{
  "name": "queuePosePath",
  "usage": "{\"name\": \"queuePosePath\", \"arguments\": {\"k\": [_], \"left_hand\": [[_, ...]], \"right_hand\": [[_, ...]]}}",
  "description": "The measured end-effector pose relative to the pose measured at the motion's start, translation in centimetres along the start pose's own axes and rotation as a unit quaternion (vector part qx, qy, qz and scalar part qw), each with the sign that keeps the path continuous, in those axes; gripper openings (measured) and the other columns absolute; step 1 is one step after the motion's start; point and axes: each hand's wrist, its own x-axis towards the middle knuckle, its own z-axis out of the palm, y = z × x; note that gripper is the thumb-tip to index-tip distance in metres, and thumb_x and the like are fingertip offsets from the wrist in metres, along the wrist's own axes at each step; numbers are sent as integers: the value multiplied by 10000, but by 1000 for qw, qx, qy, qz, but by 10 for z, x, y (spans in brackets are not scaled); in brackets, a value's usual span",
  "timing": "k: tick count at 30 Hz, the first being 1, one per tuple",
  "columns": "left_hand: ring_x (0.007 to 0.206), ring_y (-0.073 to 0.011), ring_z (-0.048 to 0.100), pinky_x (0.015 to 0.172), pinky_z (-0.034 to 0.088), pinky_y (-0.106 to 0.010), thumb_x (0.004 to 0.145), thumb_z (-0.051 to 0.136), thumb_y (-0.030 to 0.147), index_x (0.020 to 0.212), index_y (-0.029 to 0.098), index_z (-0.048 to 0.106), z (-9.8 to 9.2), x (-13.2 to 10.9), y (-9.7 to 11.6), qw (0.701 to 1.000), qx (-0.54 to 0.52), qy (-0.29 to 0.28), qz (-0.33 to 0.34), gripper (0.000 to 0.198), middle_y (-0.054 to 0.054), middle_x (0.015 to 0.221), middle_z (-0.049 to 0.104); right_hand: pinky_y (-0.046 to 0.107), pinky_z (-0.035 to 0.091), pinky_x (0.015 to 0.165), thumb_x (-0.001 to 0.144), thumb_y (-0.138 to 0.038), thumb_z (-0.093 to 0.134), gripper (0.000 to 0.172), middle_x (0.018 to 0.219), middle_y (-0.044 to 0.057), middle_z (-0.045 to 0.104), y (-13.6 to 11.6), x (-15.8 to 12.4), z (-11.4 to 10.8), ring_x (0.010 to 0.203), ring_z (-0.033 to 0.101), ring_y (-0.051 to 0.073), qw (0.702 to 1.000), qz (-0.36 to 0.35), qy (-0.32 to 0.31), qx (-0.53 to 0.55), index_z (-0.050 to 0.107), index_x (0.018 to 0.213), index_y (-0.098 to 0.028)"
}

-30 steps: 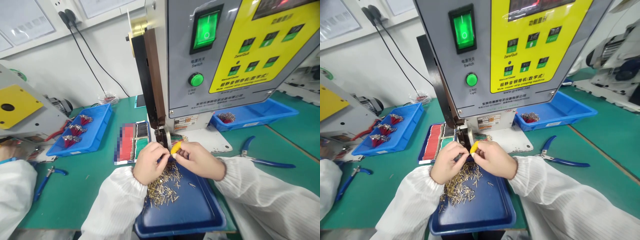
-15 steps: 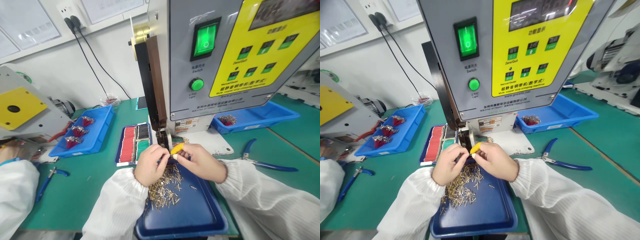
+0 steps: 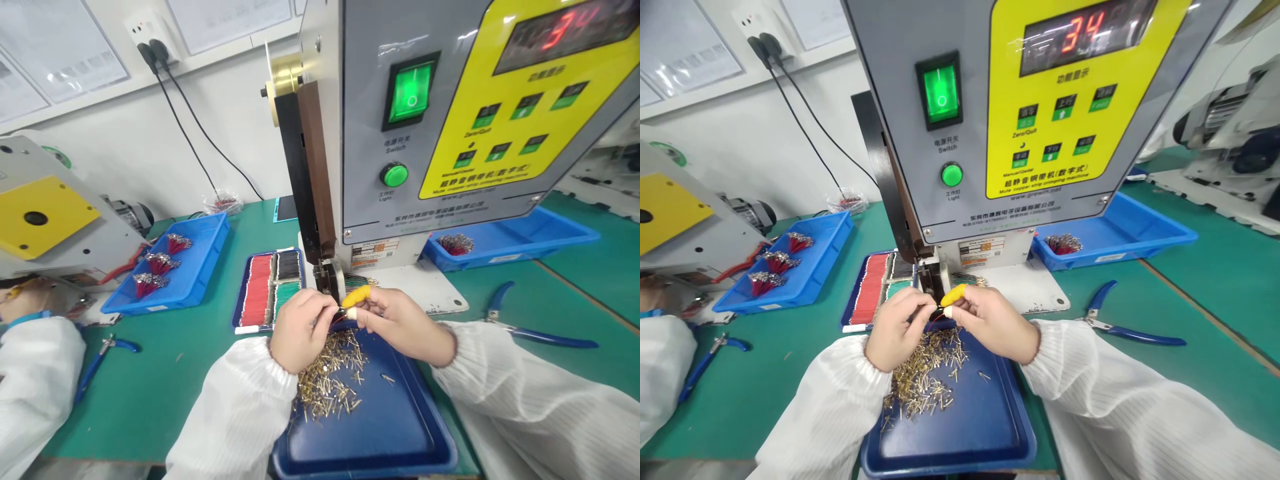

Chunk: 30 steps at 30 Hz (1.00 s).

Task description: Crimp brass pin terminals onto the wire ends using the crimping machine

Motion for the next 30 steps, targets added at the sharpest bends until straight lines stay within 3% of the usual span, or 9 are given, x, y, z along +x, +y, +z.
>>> {"name": "queuePosePath", "arguments": {"k": [5, 11, 18, 30], "left_hand": [[765, -143, 538, 690, 426, -266, 922, 474, 225, 854, 184, 624, -1, 0, -2, 1000, 3, 1, 2, 170, -26, 781, 596], [727, -126, 543, 676, 426, -249, 909, 507, 226, 799, 173, 595, -14, 3, -13, 983, 3, 171, -69, 151, -8, 756, 591], [786, -141, 549, 724, 435, -271, 930, 478, 236, 865, 180, 613, -3, 0, -2, 999, -8, 34, -2, 161, -22, 799, 622], [769, -139, 554, 709, 430, -269, 931, 486, 246, 876, 194, 599, 0, -1, 0, 1000, -9, 14, -16, 137, -15, 800, 623]], "right_hand": [[253, 490, 546, 869, -268, 551, 101, 665, -9, 603, 4, -1, -2, 575, 565, 125, 999, 0, 2, -50, 613, 851, -190], [235, 481, 509, 882, -299, 517, 142, 651, -11, 588, 2, 0, -4, 532, 552, 110, 998, 0, 59, -3, 587, 873, -176], [245, 488, 535, 866, -275, 545, 111, 647, -13, 594, 5, -1, 2, 557, 566, 120, 998, -10, 56, -34, 601, 842, -182], [242, 494, 536, 854, -272, 583, 91, 650, -19, 609, 0, -3, 4, 559, 570, 117, 999, -18, 44, -12, 621, 852, -189]]}}
